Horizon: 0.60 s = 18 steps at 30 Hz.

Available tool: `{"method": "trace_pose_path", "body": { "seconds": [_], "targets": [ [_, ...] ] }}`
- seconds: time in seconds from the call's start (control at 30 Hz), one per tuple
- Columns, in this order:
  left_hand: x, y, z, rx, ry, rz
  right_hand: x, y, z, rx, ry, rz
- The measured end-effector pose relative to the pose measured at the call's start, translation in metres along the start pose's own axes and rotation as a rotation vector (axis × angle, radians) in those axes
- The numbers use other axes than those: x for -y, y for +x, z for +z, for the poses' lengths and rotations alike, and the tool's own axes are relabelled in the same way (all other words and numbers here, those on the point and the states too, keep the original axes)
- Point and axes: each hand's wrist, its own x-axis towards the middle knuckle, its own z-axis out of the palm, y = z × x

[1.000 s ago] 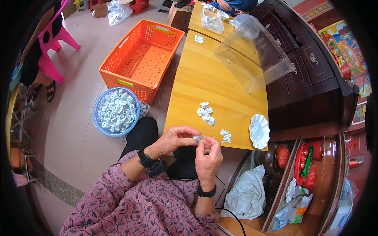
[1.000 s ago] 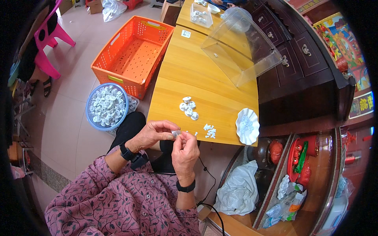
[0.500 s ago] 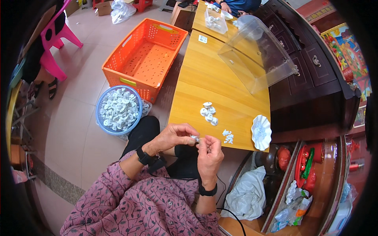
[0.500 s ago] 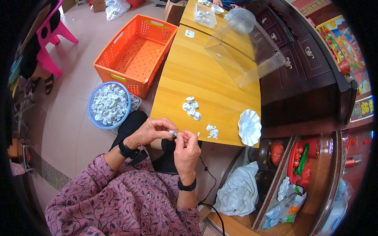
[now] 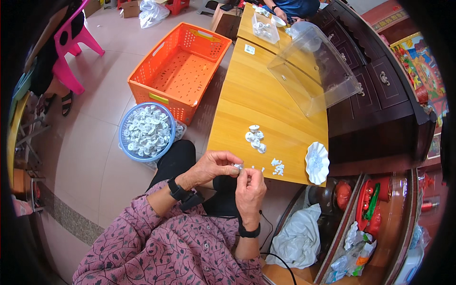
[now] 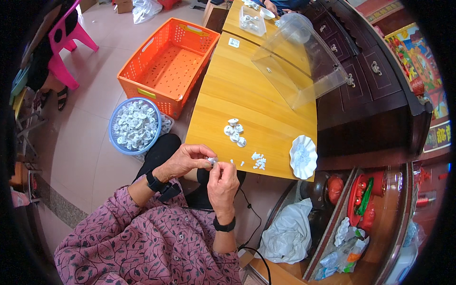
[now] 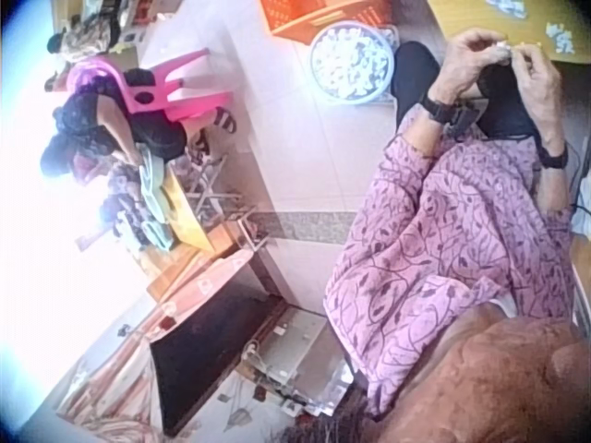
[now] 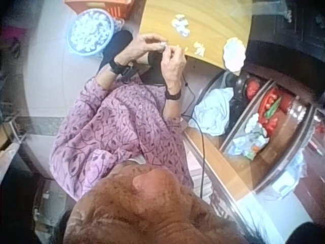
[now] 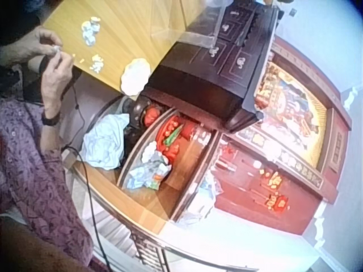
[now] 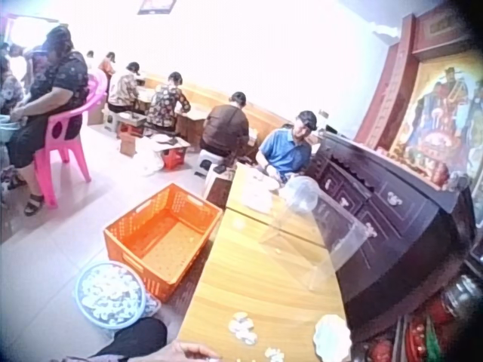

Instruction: Sorting or assembling small white plastic components on a table.

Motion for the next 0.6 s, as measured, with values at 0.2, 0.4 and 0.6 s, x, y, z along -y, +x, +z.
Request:
{"method": "trace_pose_path", "body": {
  "seconds": [0.2, 0.4, 0.6],
  "targets": [
    [-0.008, -0.004, 0.001, -0.013, 0.02, -0.004, 0.002, 0.002, 0.003, -0.042, 0.034, -0.016],
    [-0.016, -0.006, 0.008, -0.037, 0.095, 0.012, 0.006, -0.001, 0.003, -0.023, 0.003, -0.036],
    [-0.012, -0.008, 0.007, -0.033, 0.114, 0.016, 0.006, -0.002, 0.006, -0.048, -0.016, -0.086]
  ]
}}
